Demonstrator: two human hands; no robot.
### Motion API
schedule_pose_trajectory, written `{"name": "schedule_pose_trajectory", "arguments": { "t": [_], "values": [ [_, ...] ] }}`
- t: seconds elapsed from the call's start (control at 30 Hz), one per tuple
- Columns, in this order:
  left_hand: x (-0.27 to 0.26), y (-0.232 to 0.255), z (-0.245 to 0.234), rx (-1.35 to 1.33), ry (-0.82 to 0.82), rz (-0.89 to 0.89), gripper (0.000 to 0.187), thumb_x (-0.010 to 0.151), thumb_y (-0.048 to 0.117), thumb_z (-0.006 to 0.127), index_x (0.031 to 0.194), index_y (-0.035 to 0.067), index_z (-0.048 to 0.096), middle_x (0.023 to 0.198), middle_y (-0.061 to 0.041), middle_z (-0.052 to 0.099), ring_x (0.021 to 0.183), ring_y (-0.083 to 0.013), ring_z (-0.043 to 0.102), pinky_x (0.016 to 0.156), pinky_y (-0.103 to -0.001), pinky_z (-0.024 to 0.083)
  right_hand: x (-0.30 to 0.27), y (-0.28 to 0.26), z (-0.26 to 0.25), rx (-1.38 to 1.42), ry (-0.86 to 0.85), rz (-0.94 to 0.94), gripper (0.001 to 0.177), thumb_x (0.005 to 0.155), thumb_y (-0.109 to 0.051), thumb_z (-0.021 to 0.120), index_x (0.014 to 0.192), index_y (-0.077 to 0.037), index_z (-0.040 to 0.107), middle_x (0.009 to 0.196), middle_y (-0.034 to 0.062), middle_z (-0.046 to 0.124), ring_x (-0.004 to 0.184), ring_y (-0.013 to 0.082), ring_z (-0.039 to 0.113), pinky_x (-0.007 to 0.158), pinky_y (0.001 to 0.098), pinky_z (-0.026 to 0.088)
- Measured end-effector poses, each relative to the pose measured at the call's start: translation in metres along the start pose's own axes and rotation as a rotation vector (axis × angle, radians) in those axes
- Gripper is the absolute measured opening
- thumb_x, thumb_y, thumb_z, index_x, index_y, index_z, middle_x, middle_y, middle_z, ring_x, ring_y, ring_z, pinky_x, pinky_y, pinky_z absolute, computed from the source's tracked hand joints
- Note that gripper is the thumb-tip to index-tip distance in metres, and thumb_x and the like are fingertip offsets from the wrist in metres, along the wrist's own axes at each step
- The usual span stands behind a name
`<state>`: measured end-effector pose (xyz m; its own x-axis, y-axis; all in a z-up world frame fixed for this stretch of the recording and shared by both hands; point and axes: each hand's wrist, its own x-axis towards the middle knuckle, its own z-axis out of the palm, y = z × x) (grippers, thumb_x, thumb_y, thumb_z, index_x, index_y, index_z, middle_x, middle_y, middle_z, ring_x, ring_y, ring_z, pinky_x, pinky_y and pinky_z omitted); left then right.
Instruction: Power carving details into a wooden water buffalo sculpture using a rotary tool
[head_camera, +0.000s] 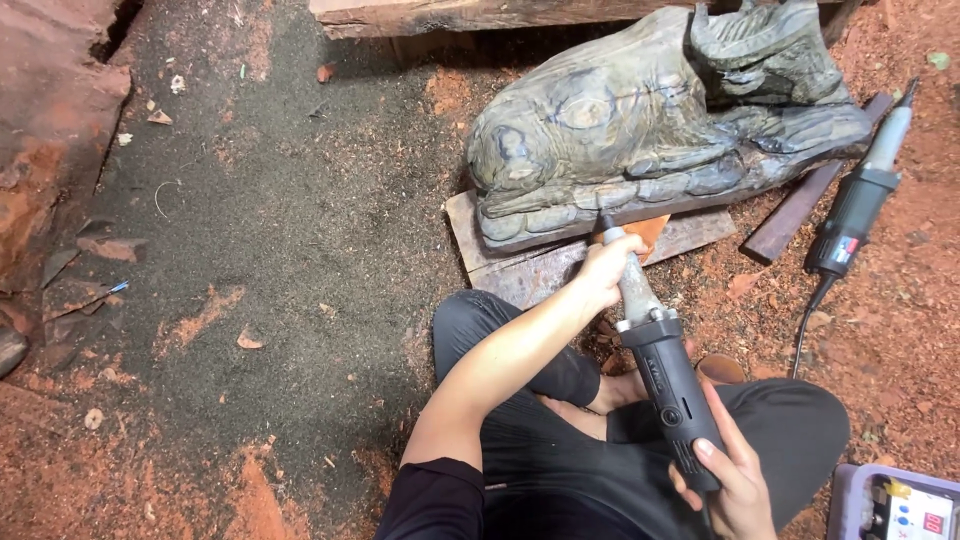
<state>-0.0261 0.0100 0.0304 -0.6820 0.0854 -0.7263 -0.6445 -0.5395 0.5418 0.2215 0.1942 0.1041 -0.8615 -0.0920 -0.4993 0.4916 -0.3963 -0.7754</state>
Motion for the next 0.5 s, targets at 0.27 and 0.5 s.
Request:
{"name": "schedule_pose_trajectory", "arguments": {
  "t": [0.27, 0.5],
  "values": [
    [-0.001, 0.006, 0.001, -0.012, -0.003, -0.014, 0.023, 0.077, 0.006, 0.066, 0.098, -0.001, 0.059, 0.089, -0.010, 0.054, 0.073, -0.0180, 0.049, 0.069, -0.036, 0.042, 0.000, -0.013, 0.008, -0.024, -0.025, -0.007, 0.083, 0.084, -0.002, 0.044, 0.164, -0.006, 0.022, 0.129, 0.0323, 0.053, 0.042, 0.0294, 0.055, 0.024, 0.0256, 0.030],
    [0.005, 0.002, -0.005, -0.100, -0.017, 0.010, 0.035, 0.076, 0.003, 0.065, 0.110, 0.000, 0.054, 0.092, -0.010, 0.058, 0.077, -0.0173, 0.053, 0.072, -0.036, 0.044, 0.005, -0.019, 0.003, -0.092, 0.040, 0.054, 0.082, 0.084, 0.000, 0.044, 0.164, -0.007, 0.025, 0.130, 0.0321, 0.055, 0.044, 0.0324, 0.052, 0.024, 0.0276, 0.026]
  ]
}}
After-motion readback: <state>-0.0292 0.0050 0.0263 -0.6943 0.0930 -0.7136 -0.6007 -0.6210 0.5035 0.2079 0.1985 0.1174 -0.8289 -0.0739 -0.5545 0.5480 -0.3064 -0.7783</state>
